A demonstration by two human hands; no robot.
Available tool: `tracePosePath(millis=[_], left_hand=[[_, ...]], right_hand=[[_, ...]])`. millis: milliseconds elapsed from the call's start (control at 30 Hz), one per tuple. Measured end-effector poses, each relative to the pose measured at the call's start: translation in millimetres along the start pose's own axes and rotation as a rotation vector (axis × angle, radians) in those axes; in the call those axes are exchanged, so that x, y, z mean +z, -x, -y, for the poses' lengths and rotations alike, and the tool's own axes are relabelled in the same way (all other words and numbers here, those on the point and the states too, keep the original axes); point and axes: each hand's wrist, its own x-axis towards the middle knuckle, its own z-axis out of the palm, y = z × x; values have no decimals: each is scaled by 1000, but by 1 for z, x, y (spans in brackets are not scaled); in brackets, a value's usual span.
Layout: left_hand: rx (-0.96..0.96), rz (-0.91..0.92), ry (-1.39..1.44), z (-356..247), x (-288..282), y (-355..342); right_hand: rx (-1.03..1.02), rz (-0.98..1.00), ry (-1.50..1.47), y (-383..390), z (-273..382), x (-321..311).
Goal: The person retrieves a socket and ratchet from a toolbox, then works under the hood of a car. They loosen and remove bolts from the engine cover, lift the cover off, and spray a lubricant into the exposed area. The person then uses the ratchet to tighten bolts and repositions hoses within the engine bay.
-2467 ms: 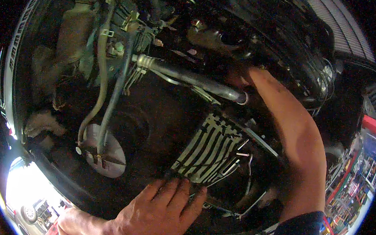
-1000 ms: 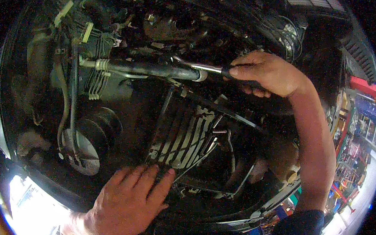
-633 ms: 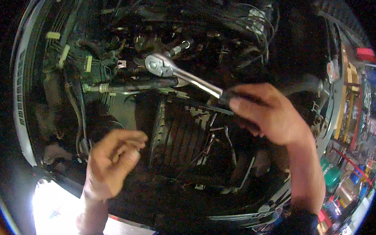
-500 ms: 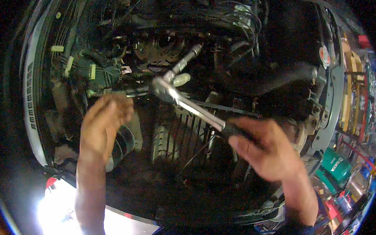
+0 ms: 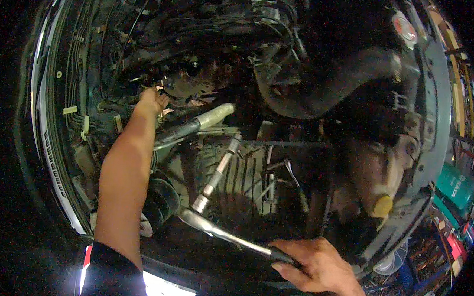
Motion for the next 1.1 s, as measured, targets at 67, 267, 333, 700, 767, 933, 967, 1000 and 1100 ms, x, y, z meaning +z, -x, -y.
tracePosePath(millis=[67,267,333,700,767,933,967,1000,1100], left_hand=[[-24,-41,-81,4,2,-30],[17,66,72,5,-2,-93],[-91,73,63,10,-8,-109],[37,386,-108,31,-2,-218],[-33,469,-94,31,-5,-213],[2,518,-26,23,-1,-191],[10,511,-92,22,1,-190],[125,564,-277,21,0,-189],[-149,408,262,21,2,-194]], right_hand=[[4,-18,24,-3,-1,-6],[234,14,96,-2,-10,-8],[289,-3,105,-1,-17,-5],[559,-211,184,-6,-20,9],[610,-283,258,-1,-20,15],[613,-401,294,11,-28,20],[598,-395,310,12,-29,20],[603,-400,349,13,-30,20],[593,-378,305,12,-29,18]])
